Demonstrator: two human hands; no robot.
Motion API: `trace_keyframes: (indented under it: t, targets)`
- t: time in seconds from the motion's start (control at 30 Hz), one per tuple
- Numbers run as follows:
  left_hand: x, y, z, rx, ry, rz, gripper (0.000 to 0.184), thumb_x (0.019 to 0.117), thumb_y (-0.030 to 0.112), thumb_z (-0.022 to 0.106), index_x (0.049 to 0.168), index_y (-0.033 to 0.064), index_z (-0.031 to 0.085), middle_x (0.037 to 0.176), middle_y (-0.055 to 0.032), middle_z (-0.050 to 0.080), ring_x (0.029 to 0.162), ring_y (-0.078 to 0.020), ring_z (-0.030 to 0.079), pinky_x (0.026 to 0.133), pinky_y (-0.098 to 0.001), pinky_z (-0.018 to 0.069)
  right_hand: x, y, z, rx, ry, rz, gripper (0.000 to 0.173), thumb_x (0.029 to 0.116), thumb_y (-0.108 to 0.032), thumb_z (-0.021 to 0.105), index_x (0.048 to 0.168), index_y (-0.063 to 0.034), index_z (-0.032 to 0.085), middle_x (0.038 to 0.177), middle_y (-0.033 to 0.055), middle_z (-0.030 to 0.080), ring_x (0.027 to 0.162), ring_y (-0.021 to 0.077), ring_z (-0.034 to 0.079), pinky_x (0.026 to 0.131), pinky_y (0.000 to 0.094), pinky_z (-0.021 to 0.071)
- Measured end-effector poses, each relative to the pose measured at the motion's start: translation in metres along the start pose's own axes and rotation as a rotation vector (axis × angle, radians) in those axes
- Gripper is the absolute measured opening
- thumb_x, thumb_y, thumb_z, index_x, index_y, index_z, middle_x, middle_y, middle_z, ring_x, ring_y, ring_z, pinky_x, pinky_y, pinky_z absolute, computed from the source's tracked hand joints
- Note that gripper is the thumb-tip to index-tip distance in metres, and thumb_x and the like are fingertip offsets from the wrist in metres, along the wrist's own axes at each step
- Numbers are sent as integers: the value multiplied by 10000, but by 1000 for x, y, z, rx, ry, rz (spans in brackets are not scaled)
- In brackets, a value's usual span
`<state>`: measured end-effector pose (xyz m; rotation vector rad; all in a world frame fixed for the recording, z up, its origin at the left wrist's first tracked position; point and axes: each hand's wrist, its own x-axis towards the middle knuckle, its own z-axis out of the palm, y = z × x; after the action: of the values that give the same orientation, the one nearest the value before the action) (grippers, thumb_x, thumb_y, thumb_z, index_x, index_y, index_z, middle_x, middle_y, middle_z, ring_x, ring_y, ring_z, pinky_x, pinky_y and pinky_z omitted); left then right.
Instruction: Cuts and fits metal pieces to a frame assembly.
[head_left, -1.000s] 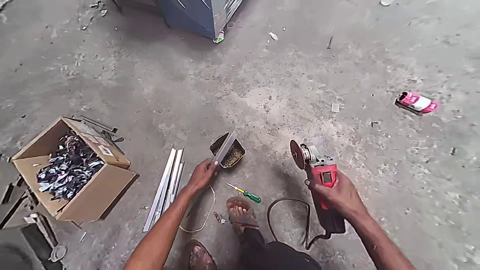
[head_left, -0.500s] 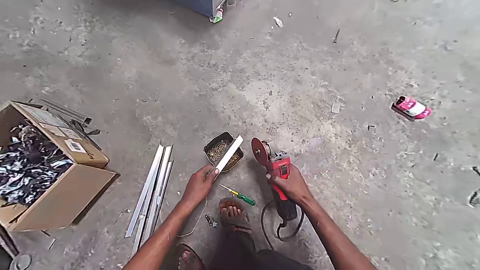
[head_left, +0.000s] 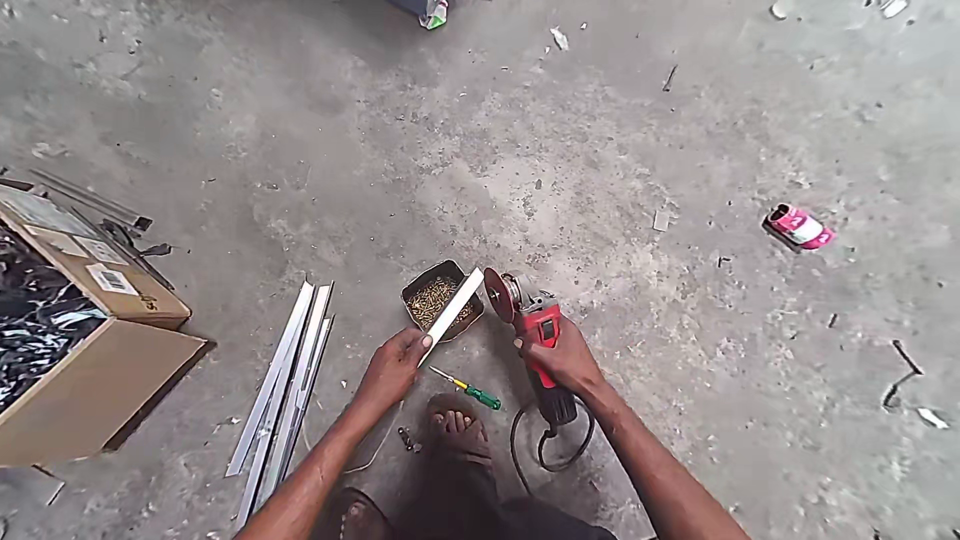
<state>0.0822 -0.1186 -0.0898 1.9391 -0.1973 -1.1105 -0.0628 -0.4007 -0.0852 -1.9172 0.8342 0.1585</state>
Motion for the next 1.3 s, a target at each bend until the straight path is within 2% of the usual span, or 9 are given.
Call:
trace_keyframes:
  t: [0.1, 0.53, 0.63, 0.83, 1.03, 1.3]
  targets:
    - [0, 2, -1, -7, -14, -16, 333, 1062, 439, 516, 1088, 139, 657, 724, -18, 596, 516, -144, 534, 476, -329, 477, 1, 0, 0, 0, -3, -2, 632, 694, -470, 828, 1181, -114, 639, 916, -27, 731, 807, 88, 716, 744, 364, 622]
    - [-1, 3, -2, -64, -43, -32, 325, 1064, 436, 519, 1058, 142, 657, 674, -12, 568, 473, -132, 493, 438, -302, 434, 0, -3, 1, 9, 9, -16, 598, 690, -446, 824, 1149, -107, 644, 898, -26, 726, 800, 88, 713, 739, 359, 619]
    - [-1, 4, -3, -87, -53, -37, 320, 1063, 432, 524, 1051, 142, 658, 676, -17, 567, 466, -132, 488, 426, -297, 424, 0, -7, 1, -27, 25, -24, 608, 694, -459, 831, 1155, -112, 641, 911, -36, 724, 821, 62, 705, 767, 330, 610]
    - [1, 4, -4, -98, -81, -59, 334, 1064, 442, 515, 1078, 137, 649, 674, -25, 549, 473, -139, 476, 437, -309, 421, 3, -8, 3, -7, 42, -30, 602, 711, -370, 844, 1195, -83, 631, 953, -19, 733, 861, 63, 711, 810, 317, 615]
    - [-1, 7, -7, -152, -120, -88, 328, 1067, 442, 513, 1064, 137, 633, 644, -20, 533, 440, -130, 457, 410, -284, 400, 7, -9, 4, -30, 55, -36, 646, 695, -427, 845, 1192, -74, 630, 958, -10, 727, 870, 62, 705, 808, 318, 609]
    - [-1, 9, -7, -171, -126, -100, 320, 1068, 436, 517, 1068, 135, 627, 647, -22, 524, 436, -128, 453, 402, -276, 396, 12, -14, 1, -31, 51, -59, 560, 691, -351, 845, 1141, -89, 638, 914, -23, 725, 828, 62, 707, 773, 308, 612]
